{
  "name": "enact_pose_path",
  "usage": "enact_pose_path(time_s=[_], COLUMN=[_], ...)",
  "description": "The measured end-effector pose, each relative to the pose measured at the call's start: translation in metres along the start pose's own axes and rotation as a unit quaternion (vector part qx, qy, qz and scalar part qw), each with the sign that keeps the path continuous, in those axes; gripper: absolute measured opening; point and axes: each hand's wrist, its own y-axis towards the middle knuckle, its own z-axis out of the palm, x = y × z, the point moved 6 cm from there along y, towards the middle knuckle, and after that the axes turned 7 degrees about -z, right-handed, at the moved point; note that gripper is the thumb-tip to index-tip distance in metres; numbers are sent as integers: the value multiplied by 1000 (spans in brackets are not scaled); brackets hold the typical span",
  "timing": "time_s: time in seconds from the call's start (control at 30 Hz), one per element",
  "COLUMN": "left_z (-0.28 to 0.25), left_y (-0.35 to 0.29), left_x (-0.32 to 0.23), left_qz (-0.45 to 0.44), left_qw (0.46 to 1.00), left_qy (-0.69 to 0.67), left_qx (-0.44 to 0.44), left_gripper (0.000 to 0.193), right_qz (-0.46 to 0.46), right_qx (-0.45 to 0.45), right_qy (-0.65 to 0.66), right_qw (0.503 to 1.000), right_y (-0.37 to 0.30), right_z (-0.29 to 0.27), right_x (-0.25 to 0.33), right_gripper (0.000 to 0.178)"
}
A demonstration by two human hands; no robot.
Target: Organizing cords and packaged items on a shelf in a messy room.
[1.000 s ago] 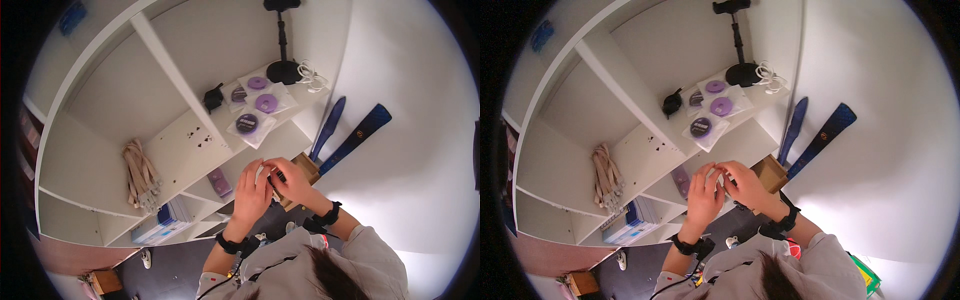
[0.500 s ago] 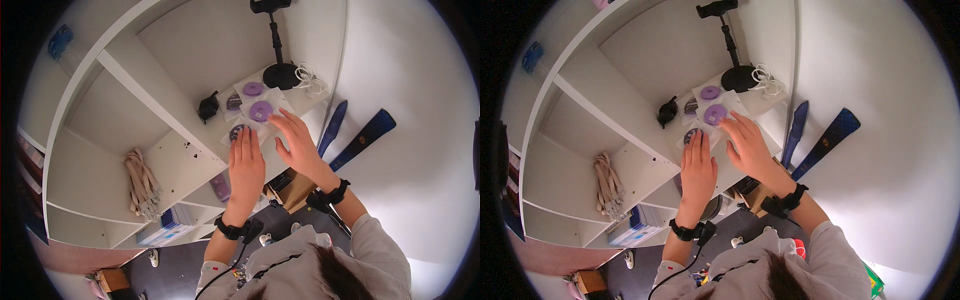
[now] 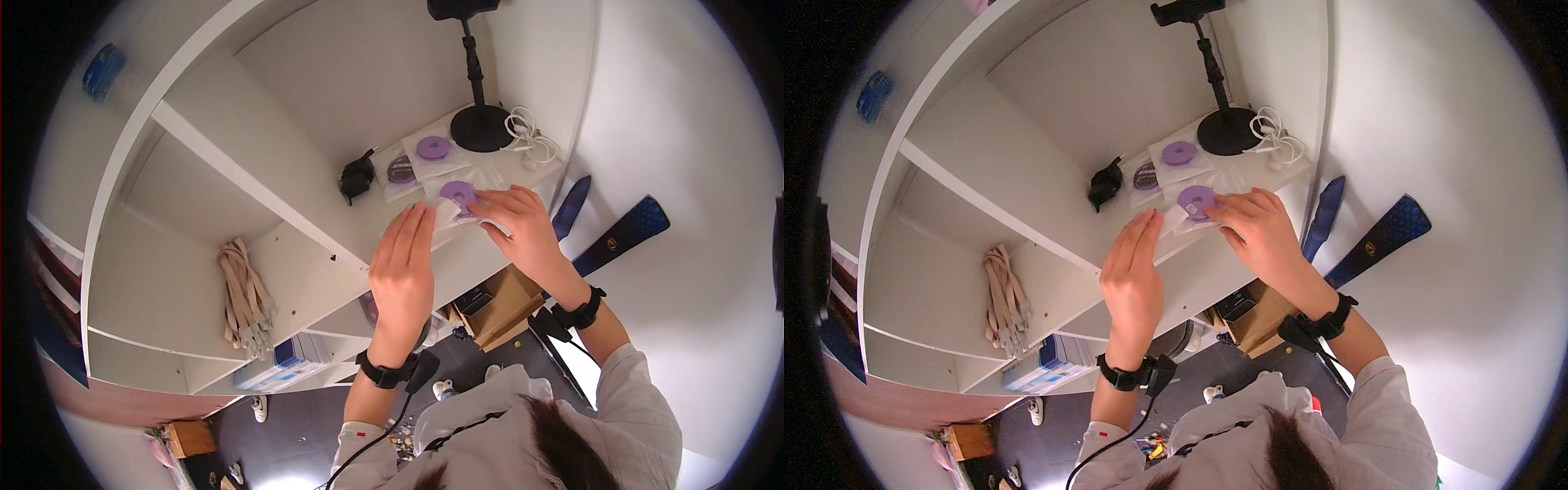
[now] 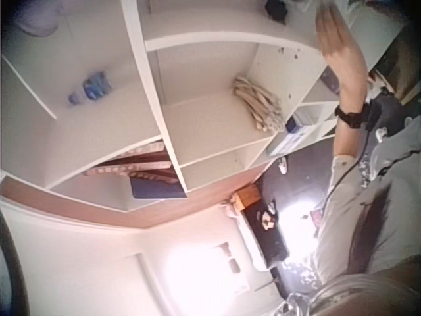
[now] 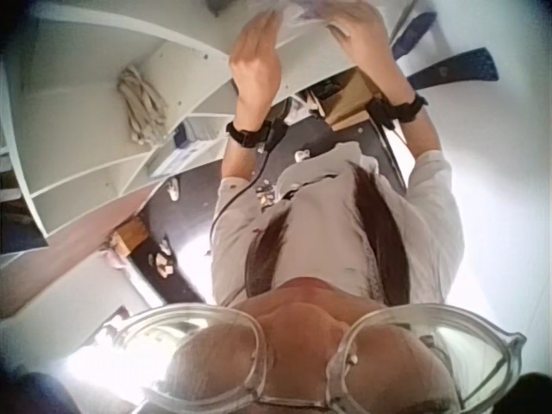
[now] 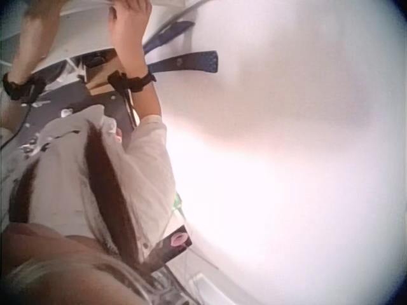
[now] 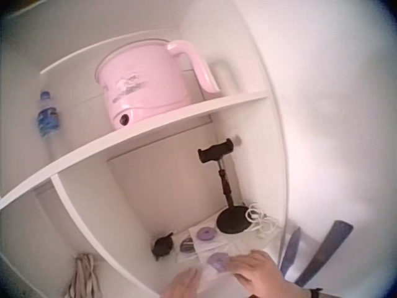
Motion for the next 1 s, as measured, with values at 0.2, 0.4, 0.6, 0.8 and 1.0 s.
enact_pose_path(time_s=[0.2,0.4,0.6,0.8,1.0], left_z=[-5,-11,35,52,53], left_y=[17,30,29,23,16], left_x=[-4,5,-17,-32,-15], left_qz=[-26,-126,-44,-85,-70], left_qw=[999,989,999,983,966], left_qy=[-17,-31,-26,-126,-174], left_qx=[-33,-76,3,104,176], left_gripper=[46,41,35,46,55], right_qz=[-19,-35,-44,1,29], right_qx=[-32,-38,-46,-46,-72], right_qy=[35,51,68,95,108], right_qw=[999,997,996,994,991], right_y=[-7,-8,-6,-12,-21], right_z=[-4,-6,5,7,-9], right_x=[-10,-14,-7,-7,-15], right_gripper=[25,24,23,24,31])
